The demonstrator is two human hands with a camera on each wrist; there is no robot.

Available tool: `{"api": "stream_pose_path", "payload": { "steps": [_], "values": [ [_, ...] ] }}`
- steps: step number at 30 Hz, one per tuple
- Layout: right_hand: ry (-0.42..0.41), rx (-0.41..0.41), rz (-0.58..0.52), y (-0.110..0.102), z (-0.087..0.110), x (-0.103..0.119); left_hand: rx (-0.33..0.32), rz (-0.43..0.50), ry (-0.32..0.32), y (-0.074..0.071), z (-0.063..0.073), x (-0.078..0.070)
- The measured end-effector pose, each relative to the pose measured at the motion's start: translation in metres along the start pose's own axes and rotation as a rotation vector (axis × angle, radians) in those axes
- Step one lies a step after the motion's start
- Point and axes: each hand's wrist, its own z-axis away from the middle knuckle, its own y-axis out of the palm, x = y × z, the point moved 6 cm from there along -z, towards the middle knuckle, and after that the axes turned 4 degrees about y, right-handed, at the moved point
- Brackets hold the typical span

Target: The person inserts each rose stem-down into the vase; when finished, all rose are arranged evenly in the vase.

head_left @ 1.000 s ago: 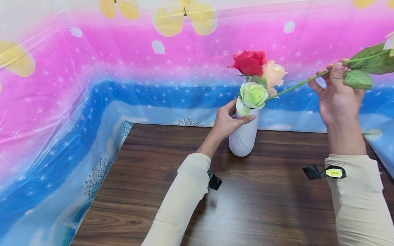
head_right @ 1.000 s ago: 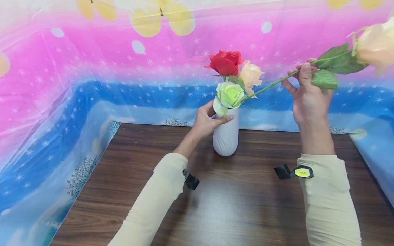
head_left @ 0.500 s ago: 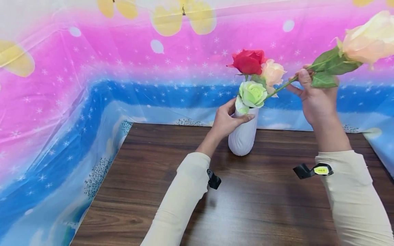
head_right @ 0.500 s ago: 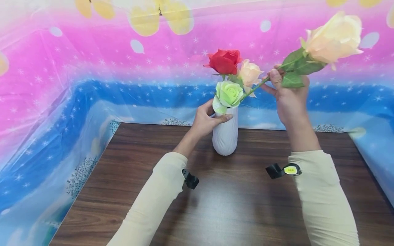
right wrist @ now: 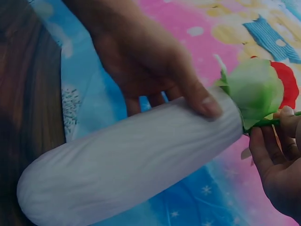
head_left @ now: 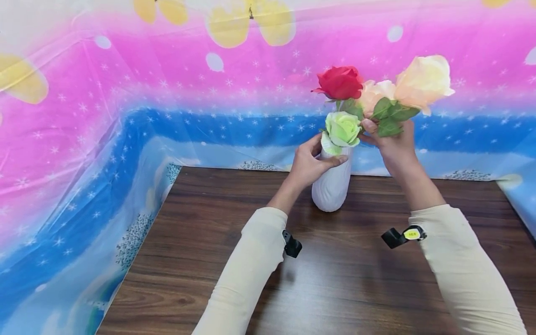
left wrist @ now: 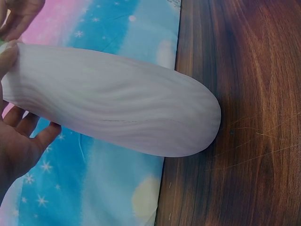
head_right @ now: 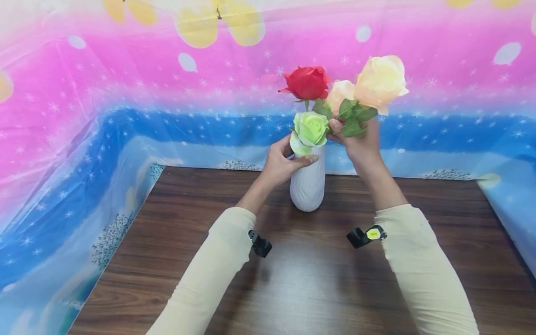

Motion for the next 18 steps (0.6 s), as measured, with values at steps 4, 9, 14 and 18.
{"api": "stream_pose_path", "payload": {
  "steps": [4,9,14,18],
  "values": [
    [0.003,-0.02,0.092,0.0,0.0,-0.008,0.001,-0.006,0.003,0.0,-0.001,0.0],
    [-0.027,-0.094,0.42,-0.001,0.004,-0.015,-0.007,-0.01,-0.01,-0.001,0.001,0.001],
    [-0.04,-0.078,0.563,0.003,0.009,-0.022,-0.03,-0.006,-0.018,-0.001,0.002,0.002],
    [0.011,-0.037,0.571,0.005,0.008,-0.026,-0.04,-0.003,-0.018,-0.002,0.001,0.002]
  ]
}}
